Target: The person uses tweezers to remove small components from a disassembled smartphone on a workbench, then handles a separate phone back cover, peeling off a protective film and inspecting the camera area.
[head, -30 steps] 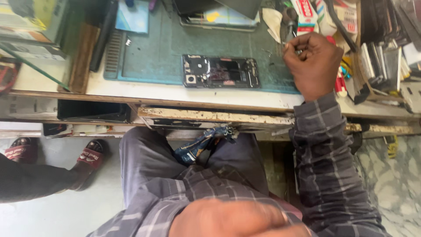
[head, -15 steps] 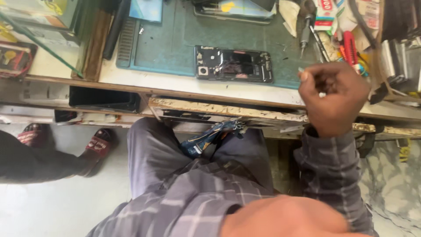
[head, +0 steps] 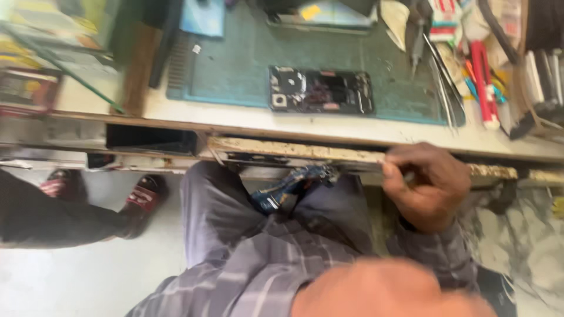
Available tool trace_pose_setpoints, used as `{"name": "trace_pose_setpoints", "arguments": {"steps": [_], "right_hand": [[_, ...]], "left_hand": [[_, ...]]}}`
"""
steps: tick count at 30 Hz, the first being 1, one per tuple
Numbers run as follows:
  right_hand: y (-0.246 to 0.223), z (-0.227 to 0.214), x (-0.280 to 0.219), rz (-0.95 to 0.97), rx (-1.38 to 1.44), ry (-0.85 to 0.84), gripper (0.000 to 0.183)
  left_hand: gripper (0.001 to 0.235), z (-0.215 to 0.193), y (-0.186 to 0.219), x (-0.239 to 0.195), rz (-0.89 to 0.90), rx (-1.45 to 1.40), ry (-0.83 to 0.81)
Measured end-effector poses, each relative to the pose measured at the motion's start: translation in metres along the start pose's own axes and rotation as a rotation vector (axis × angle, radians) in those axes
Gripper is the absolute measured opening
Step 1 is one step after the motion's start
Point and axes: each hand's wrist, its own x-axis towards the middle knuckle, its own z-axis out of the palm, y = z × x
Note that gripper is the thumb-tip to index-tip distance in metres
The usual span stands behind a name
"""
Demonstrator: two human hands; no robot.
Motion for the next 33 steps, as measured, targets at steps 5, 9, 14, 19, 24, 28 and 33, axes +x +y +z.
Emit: {"name": "trace_pose_setpoints", "arguments": {"steps": [5, 9, 14, 19, 24, 28, 33], "right_hand": [[0.001, -0.006, -0.013, 0.007, 0.163, 0.046, 0.017], [0.006, -0.004, -0.019, 0.306, 0.497, 0.023, 0.011], [0.006, 0.007, -0.020, 0.373, 0.551, -0.072, 0.011], [0.005, 0.012, -0.023, 0.356, 0.464, -0.146, 0.010], [-0.009, 0.022, -0.018, 0.292, 0.309, -0.155, 0.010], [-0.022, 0.023, -0.005, -0.019, -0.032, -0.156, 0.014], [-0.028, 0.029, 0.006, -0.268, -0.241, -0.168, 0.017]], "left_hand": [[0.018, -0.060, -0.034, 0.012, 0.133, 0.255, 0.525], [0.015, -0.068, -0.066, 0.014, -0.300, 0.007, 0.665], [0.019, -0.052, -0.086, 0.004, -0.294, -0.165, 0.641], [0.014, -0.044, -0.098, 0.000, -0.306, -0.228, 0.607], [0.011, -0.043, -0.106, -0.007, -0.284, -0.201, 0.640], [0.013, -0.041, -0.117, -0.011, -0.436, -0.414, 0.627], [0.013, -0.041, -0.133, -0.017, -0.379, -0.632, 0.595]]}}
